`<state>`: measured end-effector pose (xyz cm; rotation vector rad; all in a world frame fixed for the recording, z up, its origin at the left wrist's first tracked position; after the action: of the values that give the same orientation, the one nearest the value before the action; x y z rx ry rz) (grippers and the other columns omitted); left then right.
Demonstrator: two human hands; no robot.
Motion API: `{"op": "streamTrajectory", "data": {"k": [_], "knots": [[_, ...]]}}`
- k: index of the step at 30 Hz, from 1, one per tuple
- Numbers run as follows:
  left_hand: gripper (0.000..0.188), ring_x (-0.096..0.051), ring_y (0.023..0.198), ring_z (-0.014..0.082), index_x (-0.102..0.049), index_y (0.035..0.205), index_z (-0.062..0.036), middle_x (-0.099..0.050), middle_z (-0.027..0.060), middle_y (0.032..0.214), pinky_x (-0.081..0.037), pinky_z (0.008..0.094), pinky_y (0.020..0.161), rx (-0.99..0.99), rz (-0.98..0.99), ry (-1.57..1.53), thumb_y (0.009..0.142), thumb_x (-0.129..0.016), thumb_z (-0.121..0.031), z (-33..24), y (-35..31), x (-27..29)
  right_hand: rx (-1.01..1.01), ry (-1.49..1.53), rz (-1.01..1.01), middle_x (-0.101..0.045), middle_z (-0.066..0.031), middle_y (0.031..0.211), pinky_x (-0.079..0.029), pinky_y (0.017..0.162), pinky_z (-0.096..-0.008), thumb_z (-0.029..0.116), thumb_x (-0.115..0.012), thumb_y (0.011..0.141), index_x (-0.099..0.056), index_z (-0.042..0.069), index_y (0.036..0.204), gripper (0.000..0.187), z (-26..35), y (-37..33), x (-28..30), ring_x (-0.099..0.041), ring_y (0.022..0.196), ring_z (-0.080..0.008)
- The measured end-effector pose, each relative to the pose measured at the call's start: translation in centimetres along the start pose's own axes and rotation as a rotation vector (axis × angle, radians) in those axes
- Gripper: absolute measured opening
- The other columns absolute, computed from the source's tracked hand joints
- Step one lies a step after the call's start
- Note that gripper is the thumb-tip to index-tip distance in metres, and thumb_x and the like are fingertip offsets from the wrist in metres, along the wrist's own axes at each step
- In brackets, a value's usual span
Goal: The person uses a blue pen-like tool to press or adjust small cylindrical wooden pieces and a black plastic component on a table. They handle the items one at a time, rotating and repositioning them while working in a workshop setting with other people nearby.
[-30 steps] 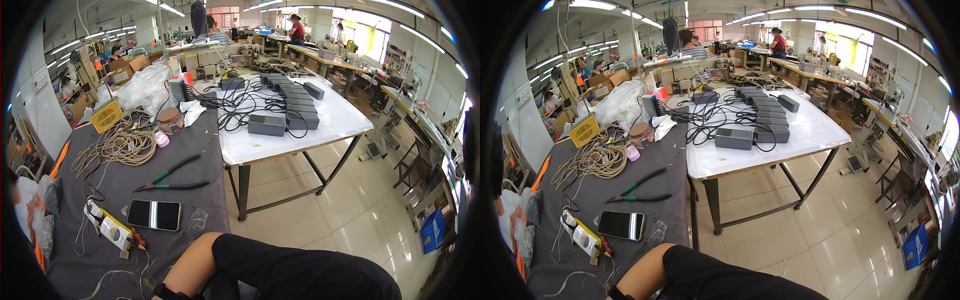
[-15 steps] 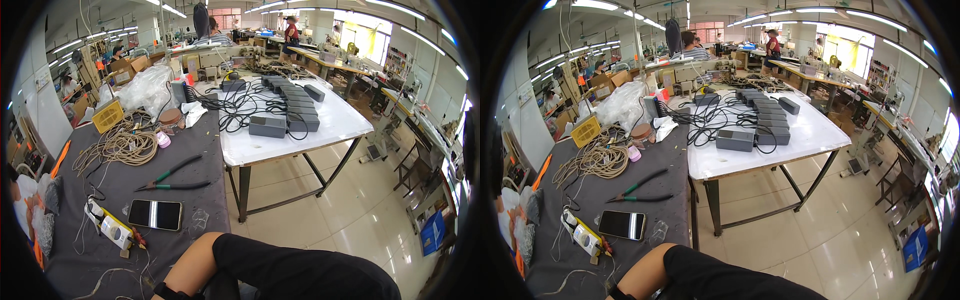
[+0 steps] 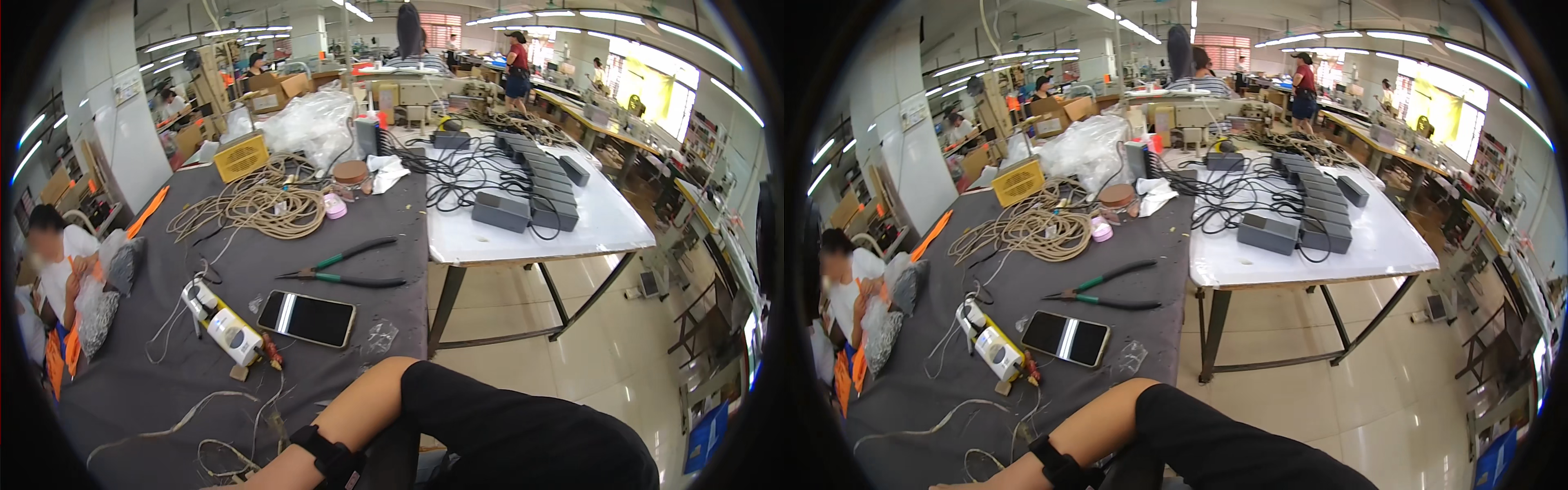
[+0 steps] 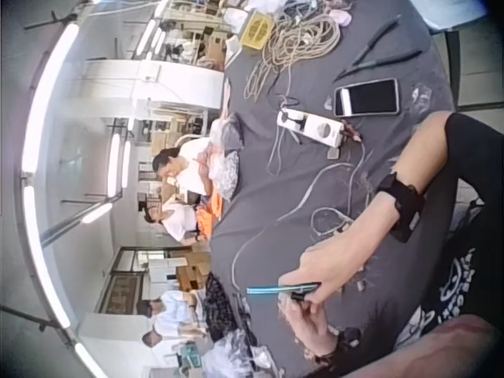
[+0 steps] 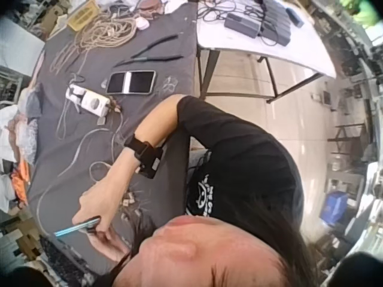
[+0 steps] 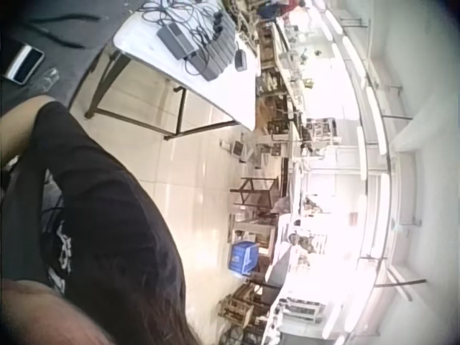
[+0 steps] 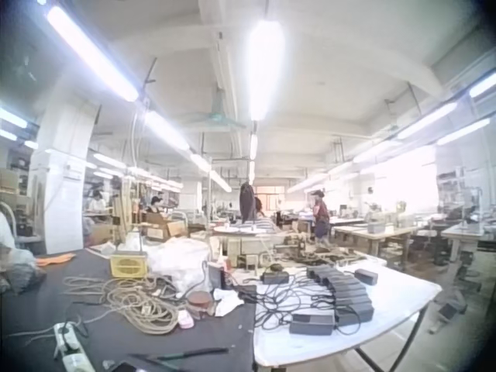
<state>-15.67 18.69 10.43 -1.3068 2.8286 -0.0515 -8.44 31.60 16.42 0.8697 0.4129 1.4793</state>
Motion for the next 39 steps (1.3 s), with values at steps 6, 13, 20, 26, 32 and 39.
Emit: {"op": "streamTrajectory", "data": {"k": [6,13,20,26,32,39], "knots": [[0.052,-0.045,0.097,0.0209,-0.036,0.119,0.0009,-0.045,0.0111,0.110,-0.037,0.0310,0.080,0.019,-0.101,0.011,0.084,-0.042,-0.037,-0.3,-0.7,-0.1,-0.020,0.088,0.042,-0.054,-0.0166,0.064,-0.042,0.051,-0.0387,0.019,-0.059,0.069,-0.048,0.002,0.084,0.025,0.0,0.4,-0.1,-0.054,0.060,-0.0327],[0.049,-0.045,0.100,0.0213,-0.031,0.121,0.0036,-0.044,0.0131,0.111,-0.037,0.0321,0.084,-0.049,0.067,-0.198,0.084,-0.045,-0.025,-0.7,0.0,-0.8,-0.053,0.102,0.021,-0.057,-0.0140,0.073,-0.044,0.057,-0.0342,0.020,-0.058,0.070,-0.048,0.004,0.089,0.026,-0.6,0.5,-0.5,-0.056,0.067,-0.0293],[0.047,-0.048,0.097,0.0208,-0.033,0.118,0.0057,-0.047,0.0140,0.107,-0.040,0.0284,0.080,-0.075,0.009,-0.102,0.085,-0.043,-0.025,-1.8,0.3,-2.2,-0.081,0.151,0.038,-0.059,-0.0132,0.078,-0.045,0.059,-0.0330,0.019,-0.057,0.071,-0.049,0.004,0.095,0.030,-0.7,0.6,-0.3,-0.058,0.070,-0.0261],[0.031,-0.050,0.079,0.0123,-0.044,0.107,0.0004,-0.051,0.0052,0.088,-0.040,0.0256,0.071,-0.034,0.207,-0.385,0.085,-0.046,-0.022,-1.4,0.8,-2.7,-0.279,0.426,-0.035,-0.041,0.0000,0.054,-0.031,0.044,-0.0222,0.006,-0.050,0.070,-0.041,0.004,0.085,0.017,-0.8,0.7,1.2,-0.037,0.049,-0.0061],[0.026,-0.027,0.044,0.0028,-0.042,0.085,-0.0098,-0.029,-0.0057,0.060,-0.026,0.0183,0.043,-0.046,0.178,-0.287,0.085,-0.044,-0.036,0.4,1.5,-2.1,-0.174,0.454,-0.251,-0.052,0.0004,0.061,-0.034,0.040,-0.0156,0.006,-0.051,0.078,-0.042,0.004,0.094,0.019,-2.4,1.4,2.1,-0.045,0.048,-0.0012],[0.037,-0.032,0.049,0.0068,-0.051,0.087,0.0006,-0.042,-0.0007,0.061,-0.026,0.0226,0.050,-0.022,0.297,-0.434,0.077,-0.058,-0.033,0.4,1.8,-3.0,0.030,0.511,-0.441,-0.052,-0.0151,0.066,-0.044,0.037,-0.0233,0.012,-0.046,0.082,-0.031,0.006,0.100,0.025,-1.1,1.2,3.8,-0.053,0.048,-0.0172]]}}
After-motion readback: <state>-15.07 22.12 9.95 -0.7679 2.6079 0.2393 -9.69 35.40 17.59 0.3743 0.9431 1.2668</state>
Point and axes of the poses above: each hand's wrist, its own y-axis towards the middle knuckle, its own x-axis out of the back of the hand, z = x × y, the point moved 7 cm from there along y, towards the middle knuckle
